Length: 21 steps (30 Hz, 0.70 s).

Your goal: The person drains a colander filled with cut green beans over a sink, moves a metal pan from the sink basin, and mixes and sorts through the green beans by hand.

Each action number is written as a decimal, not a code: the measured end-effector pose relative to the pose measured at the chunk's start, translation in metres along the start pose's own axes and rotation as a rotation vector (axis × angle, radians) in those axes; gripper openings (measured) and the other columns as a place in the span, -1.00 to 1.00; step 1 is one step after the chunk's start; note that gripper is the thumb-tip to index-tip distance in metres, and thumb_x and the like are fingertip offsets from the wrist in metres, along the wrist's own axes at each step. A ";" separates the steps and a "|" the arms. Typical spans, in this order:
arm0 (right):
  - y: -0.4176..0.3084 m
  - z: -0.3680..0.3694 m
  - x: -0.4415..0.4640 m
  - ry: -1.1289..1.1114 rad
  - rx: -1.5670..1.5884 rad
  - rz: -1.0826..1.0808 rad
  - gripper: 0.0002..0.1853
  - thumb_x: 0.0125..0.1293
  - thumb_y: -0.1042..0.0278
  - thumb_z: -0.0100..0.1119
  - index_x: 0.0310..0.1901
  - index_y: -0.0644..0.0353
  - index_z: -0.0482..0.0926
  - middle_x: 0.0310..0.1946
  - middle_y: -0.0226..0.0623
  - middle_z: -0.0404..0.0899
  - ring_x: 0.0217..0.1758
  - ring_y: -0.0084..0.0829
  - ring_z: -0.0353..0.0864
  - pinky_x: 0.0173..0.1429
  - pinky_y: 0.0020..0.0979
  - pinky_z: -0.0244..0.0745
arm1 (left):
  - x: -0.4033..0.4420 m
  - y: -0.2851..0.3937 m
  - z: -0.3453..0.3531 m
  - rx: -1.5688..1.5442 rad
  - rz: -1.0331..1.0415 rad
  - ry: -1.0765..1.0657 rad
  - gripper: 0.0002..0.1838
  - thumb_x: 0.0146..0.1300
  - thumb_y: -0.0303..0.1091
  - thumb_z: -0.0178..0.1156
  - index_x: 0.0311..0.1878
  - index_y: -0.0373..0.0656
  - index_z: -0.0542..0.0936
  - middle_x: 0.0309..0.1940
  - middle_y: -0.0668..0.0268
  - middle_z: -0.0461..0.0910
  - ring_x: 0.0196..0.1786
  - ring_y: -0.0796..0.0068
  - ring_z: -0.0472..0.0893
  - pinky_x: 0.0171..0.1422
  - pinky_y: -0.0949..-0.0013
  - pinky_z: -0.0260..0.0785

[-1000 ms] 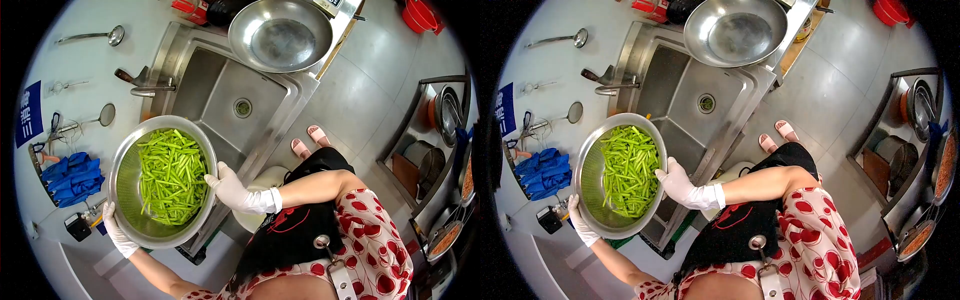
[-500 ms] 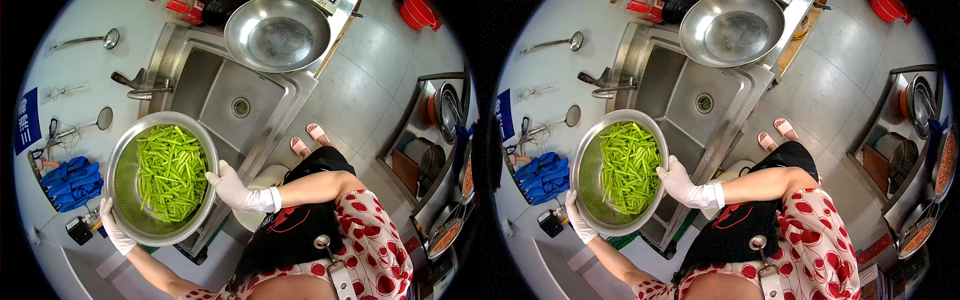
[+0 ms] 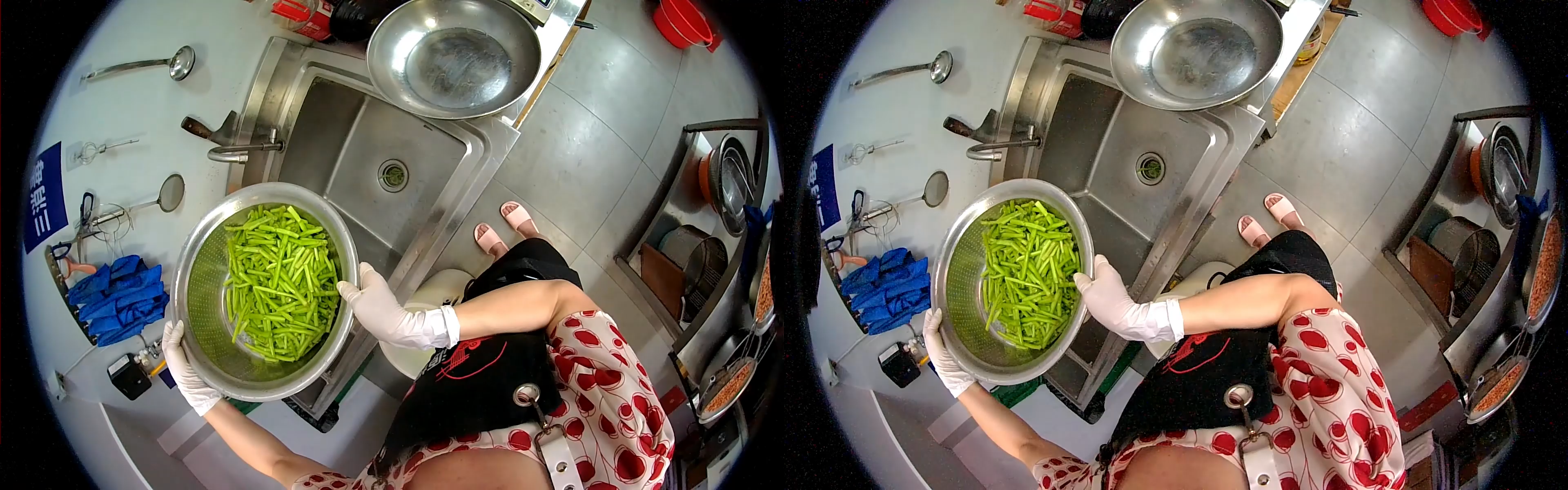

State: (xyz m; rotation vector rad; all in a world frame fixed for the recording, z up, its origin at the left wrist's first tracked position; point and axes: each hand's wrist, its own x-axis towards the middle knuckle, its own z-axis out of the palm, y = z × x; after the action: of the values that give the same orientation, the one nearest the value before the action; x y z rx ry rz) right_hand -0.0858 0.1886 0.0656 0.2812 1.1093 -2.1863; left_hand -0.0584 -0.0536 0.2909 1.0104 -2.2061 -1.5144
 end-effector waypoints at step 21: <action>-0.042 -0.023 0.019 -0.004 -0.133 0.020 -0.74 0.32 0.44 0.03 -0.01 0.35 0.45 -0.37 -0.36 0.52 -0.31 -0.54 0.45 -0.18 -0.47 0.41 | 0.003 -0.084 -0.023 0.059 -0.119 -0.004 -0.82 0.21 -0.30 0.11 -0.21 -0.19 0.55 -0.28 0.38 0.52 -0.18 0.51 0.48 0.01 0.41 0.31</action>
State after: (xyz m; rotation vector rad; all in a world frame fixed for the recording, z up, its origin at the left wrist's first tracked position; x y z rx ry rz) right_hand -0.1295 0.2152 0.0699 0.2279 1.2373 -2.0838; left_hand -0.0148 -0.0892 0.2248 1.1779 -2.2415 -1.5090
